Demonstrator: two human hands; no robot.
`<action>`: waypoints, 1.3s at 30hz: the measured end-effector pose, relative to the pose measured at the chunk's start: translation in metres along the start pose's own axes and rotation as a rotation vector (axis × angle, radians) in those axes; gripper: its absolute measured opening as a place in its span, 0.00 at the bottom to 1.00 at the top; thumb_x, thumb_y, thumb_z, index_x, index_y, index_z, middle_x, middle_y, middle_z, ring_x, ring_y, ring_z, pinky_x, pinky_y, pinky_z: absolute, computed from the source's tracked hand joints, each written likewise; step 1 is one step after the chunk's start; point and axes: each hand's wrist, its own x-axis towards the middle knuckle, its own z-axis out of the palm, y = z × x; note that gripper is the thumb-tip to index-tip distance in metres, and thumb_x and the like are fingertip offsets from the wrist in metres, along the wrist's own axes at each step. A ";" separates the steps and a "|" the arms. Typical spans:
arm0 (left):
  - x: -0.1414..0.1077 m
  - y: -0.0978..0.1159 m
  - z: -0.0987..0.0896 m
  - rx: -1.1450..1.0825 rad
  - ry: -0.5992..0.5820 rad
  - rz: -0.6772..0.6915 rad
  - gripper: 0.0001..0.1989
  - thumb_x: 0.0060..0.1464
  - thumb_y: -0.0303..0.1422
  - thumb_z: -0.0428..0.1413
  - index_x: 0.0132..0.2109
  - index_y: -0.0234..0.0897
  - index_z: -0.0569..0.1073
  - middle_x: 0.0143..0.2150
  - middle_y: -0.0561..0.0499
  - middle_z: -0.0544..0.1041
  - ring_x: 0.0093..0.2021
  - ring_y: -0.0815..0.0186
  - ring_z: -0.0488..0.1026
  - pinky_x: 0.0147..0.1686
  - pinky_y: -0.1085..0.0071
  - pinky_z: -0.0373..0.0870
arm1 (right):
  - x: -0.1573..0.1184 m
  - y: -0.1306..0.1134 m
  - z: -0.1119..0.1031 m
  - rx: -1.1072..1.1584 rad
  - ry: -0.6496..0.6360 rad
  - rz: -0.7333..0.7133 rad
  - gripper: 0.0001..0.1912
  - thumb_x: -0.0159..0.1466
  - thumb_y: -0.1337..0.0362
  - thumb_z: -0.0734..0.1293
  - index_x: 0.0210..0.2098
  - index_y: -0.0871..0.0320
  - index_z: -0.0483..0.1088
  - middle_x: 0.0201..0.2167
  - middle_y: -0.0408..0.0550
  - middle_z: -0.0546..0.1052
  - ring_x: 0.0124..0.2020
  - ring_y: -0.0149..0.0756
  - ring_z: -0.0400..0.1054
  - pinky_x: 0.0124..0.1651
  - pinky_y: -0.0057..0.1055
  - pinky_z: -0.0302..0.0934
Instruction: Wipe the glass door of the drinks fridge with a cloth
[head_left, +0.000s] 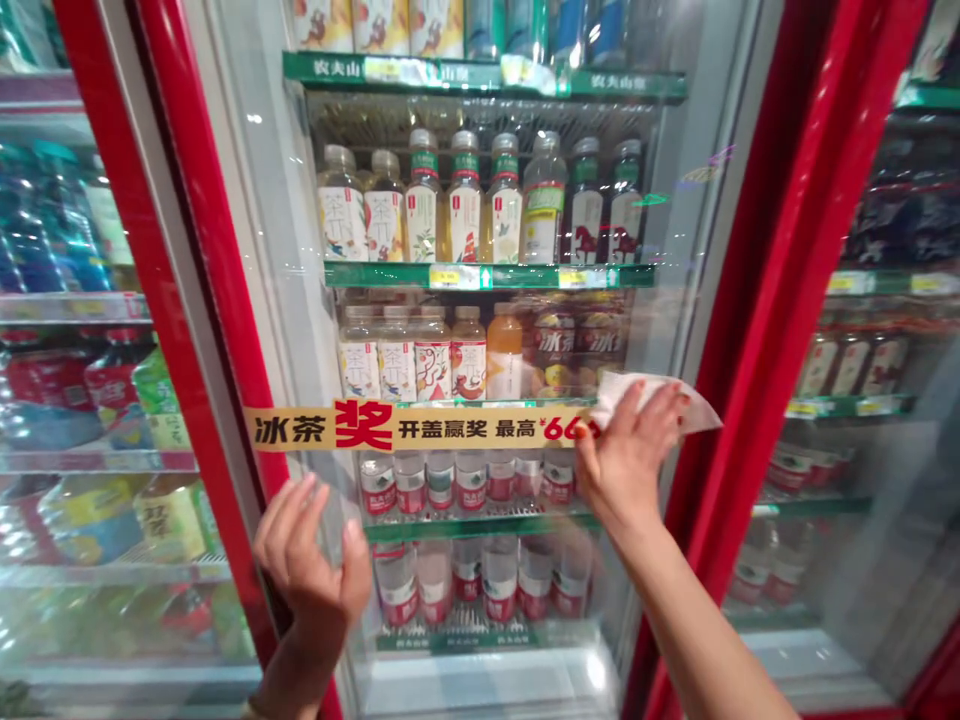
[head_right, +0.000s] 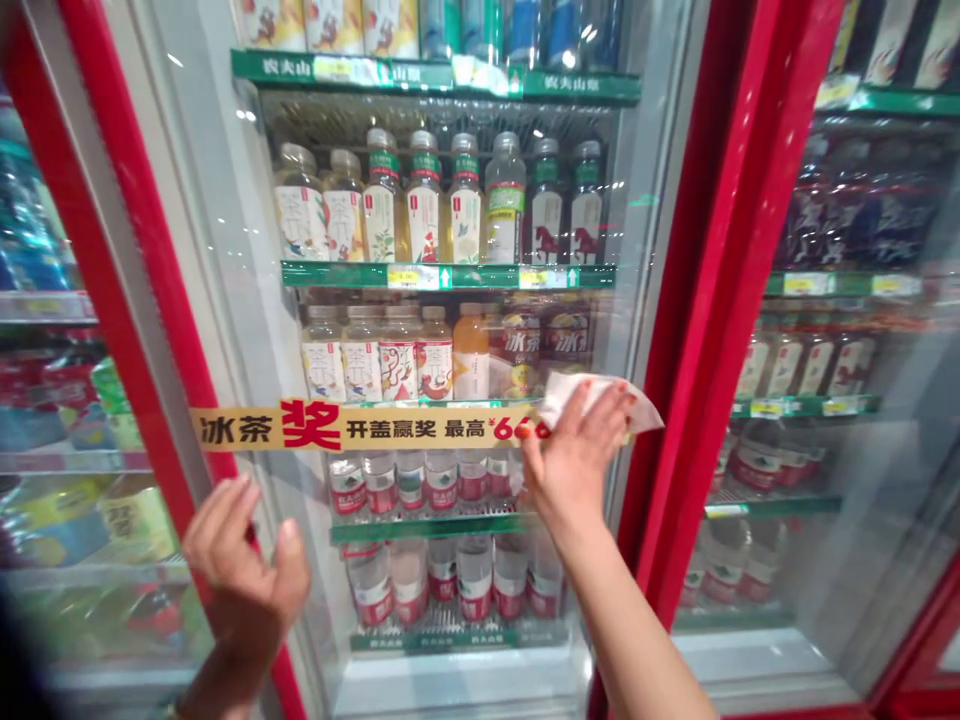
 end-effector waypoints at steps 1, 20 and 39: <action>0.025 0.005 0.006 -0.014 0.036 0.047 0.41 0.64 0.29 0.59 0.80 0.54 0.58 0.81 0.53 0.62 0.79 0.49 0.61 0.79 0.43 0.59 | 0.008 -0.010 -0.001 0.004 -0.017 -0.103 0.52 0.77 0.43 0.60 0.83 0.63 0.28 0.83 0.72 0.24 0.83 0.77 0.25 0.74 0.76 0.52; 0.132 -0.020 0.062 0.144 -0.174 0.269 0.43 0.71 0.37 0.56 0.83 0.52 0.44 0.85 0.52 0.45 0.86 0.56 0.39 0.84 0.47 0.33 | 0.092 0.007 -0.024 0.069 -0.204 -0.934 0.48 0.75 0.32 0.55 0.84 0.47 0.37 0.83 0.44 0.54 0.81 0.52 0.51 0.80 0.53 0.55; 0.131 -0.022 0.065 0.113 -0.152 0.265 0.42 0.71 0.39 0.55 0.83 0.51 0.45 0.85 0.52 0.46 0.86 0.56 0.39 0.84 0.46 0.35 | 0.205 -0.008 -0.039 0.016 0.034 -0.325 0.44 0.78 0.38 0.52 0.84 0.51 0.36 0.86 0.52 0.35 0.85 0.67 0.30 0.79 0.75 0.43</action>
